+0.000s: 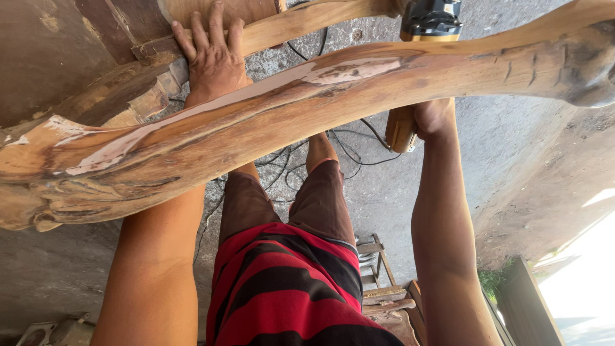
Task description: The person sands a carved wooden table with a handheld power sander, first smoothing the tabletop while steadying it with the other hand, then flipping the table to sand its legs and frame, working over the sanded patches by hand between passes.
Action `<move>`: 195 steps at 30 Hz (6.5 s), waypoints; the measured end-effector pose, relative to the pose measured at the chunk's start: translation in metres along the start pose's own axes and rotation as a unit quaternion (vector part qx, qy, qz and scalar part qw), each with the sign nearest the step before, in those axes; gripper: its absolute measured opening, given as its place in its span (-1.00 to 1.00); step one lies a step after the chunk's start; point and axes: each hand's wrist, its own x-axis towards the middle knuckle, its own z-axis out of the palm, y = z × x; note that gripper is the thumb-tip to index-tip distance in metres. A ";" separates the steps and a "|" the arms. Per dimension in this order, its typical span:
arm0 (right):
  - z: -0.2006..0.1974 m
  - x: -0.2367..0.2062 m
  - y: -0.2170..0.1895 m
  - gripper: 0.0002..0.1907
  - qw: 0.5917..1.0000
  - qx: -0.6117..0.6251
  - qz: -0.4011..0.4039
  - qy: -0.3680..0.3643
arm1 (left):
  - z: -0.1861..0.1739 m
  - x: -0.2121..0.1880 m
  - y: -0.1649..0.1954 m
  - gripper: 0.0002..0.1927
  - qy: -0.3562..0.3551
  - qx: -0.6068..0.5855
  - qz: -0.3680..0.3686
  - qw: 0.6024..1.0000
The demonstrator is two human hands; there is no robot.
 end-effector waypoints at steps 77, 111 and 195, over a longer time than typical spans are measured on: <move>0.093 -0.032 0.034 -0.62 0.958 -0.230 -0.148 -0.083 | -0.016 -0.003 0.013 -0.26 0.043 0.051 0.013 0.998; 0.127 -0.042 0.006 -0.46 0.948 -0.234 -0.196 -0.093 | -0.008 0.007 0.008 -0.44 0.082 0.131 0.016 0.988; 0.252 -0.063 0.093 -0.64 0.987 0.035 -0.014 -0.158 | -0.347 -0.194 0.010 -0.32 0.101 0.162 0.013 0.981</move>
